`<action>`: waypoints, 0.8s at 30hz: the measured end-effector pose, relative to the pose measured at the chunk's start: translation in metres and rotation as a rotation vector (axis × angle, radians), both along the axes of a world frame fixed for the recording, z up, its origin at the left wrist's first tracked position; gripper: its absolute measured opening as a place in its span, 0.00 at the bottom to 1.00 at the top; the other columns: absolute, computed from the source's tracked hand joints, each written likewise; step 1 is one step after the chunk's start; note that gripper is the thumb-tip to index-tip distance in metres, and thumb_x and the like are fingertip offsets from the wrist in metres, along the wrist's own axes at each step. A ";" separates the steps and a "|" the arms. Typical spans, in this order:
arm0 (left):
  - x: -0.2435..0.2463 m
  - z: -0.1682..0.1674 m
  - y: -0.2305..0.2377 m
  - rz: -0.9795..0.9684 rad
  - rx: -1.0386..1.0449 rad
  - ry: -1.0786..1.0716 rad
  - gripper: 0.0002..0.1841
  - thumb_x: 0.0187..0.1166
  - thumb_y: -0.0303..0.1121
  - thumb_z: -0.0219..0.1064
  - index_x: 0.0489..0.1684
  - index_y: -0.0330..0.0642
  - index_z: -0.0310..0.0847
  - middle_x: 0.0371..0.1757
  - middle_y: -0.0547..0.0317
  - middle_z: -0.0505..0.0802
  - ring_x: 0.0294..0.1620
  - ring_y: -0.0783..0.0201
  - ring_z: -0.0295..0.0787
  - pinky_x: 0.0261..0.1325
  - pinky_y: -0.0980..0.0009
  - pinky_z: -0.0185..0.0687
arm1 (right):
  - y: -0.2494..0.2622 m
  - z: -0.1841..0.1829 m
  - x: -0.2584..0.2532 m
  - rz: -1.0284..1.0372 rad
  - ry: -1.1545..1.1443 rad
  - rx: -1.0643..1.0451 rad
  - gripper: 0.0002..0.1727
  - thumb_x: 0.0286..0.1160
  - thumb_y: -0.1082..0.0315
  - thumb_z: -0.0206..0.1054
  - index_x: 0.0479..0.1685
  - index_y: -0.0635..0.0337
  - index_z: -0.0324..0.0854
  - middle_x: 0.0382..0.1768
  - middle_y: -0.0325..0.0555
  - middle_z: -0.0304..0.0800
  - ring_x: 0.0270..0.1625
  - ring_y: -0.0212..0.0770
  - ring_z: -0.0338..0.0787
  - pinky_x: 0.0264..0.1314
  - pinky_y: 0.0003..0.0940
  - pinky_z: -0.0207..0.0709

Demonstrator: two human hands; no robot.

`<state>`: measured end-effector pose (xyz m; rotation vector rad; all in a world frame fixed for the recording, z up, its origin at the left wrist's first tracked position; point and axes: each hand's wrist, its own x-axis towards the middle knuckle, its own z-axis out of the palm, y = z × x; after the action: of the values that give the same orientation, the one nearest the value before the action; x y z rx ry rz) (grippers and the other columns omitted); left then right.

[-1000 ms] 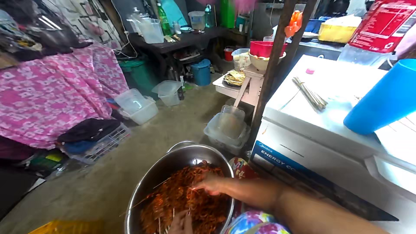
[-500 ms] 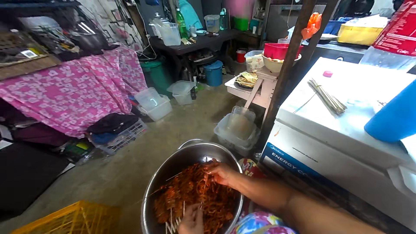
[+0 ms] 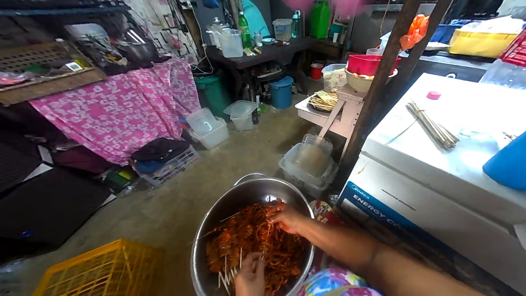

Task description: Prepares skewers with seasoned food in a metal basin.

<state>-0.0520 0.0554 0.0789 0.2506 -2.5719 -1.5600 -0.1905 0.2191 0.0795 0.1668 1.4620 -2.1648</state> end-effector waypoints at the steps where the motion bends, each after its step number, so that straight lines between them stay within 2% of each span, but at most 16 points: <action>1: 0.000 0.000 0.000 0.001 0.002 0.003 0.07 0.76 0.24 0.65 0.43 0.32 0.86 0.21 0.64 0.88 0.19 0.80 0.77 0.28 0.78 0.75 | 0.000 0.000 0.001 0.006 -0.010 -0.003 0.11 0.71 0.84 0.67 0.48 0.65 0.81 0.41 0.42 0.87 0.37 0.34 0.85 0.40 0.32 0.81; 4: 0.000 -0.003 0.001 0.003 -0.007 0.007 0.07 0.76 0.24 0.65 0.43 0.32 0.86 0.21 0.64 0.88 0.18 0.80 0.77 0.27 0.78 0.75 | 0.000 -0.002 0.000 0.013 -0.021 0.000 0.09 0.73 0.83 0.66 0.49 0.64 0.81 0.39 0.42 0.87 0.36 0.34 0.85 0.38 0.31 0.80; 7: -0.001 0.001 0.000 0.005 -0.028 -0.016 0.09 0.78 0.25 0.64 0.47 0.29 0.86 0.24 0.57 0.90 0.21 0.73 0.82 0.31 0.69 0.81 | -0.003 0.004 0.003 -0.014 -0.034 0.039 0.10 0.80 0.75 0.65 0.56 0.66 0.79 0.44 0.44 0.86 0.39 0.34 0.85 0.40 0.31 0.80; 9: -0.001 0.000 0.000 0.011 -0.027 -0.012 0.08 0.79 0.25 0.64 0.47 0.30 0.86 0.24 0.59 0.90 0.21 0.74 0.83 0.31 0.71 0.81 | -0.005 0.004 0.005 -0.036 -0.040 0.040 0.11 0.83 0.73 0.65 0.59 0.67 0.78 0.46 0.46 0.86 0.41 0.35 0.86 0.43 0.34 0.82; 12: -0.001 -0.004 -0.001 0.014 -0.021 0.010 0.08 0.77 0.25 0.64 0.45 0.32 0.87 0.21 0.62 0.88 0.18 0.77 0.78 0.27 0.74 0.76 | -0.008 0.002 0.009 -0.028 -0.040 0.049 0.10 0.83 0.74 0.65 0.57 0.69 0.80 0.45 0.47 0.87 0.40 0.37 0.88 0.44 0.36 0.85; 16: -0.001 -0.006 -0.001 0.016 -0.008 0.023 0.07 0.77 0.26 0.64 0.44 0.33 0.87 0.20 0.65 0.87 0.17 0.80 0.75 0.25 0.77 0.74 | -0.008 0.004 0.009 0.006 -0.098 0.017 0.12 0.84 0.73 0.63 0.61 0.69 0.76 0.46 0.49 0.86 0.42 0.40 0.89 0.46 0.39 0.87; 21: -0.001 -0.009 -0.001 0.007 -0.016 0.046 0.08 0.76 0.27 0.65 0.44 0.34 0.88 0.20 0.66 0.88 0.16 0.80 0.75 0.24 0.77 0.73 | -0.007 -0.001 0.006 0.000 -0.118 -0.014 0.09 0.84 0.73 0.63 0.56 0.66 0.77 0.43 0.47 0.86 0.40 0.40 0.88 0.44 0.39 0.86; 24: -0.004 -0.008 0.000 0.011 -0.012 0.048 0.08 0.76 0.27 0.65 0.44 0.35 0.88 0.20 0.67 0.88 0.16 0.80 0.75 0.25 0.78 0.73 | -0.008 0.006 0.008 0.023 -0.108 0.018 0.09 0.84 0.73 0.63 0.57 0.66 0.78 0.44 0.47 0.87 0.41 0.40 0.88 0.45 0.39 0.86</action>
<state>-0.0560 0.0551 0.0705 0.2227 -2.5386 -1.5268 -0.1826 0.2111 0.0860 0.2682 1.4164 -2.0911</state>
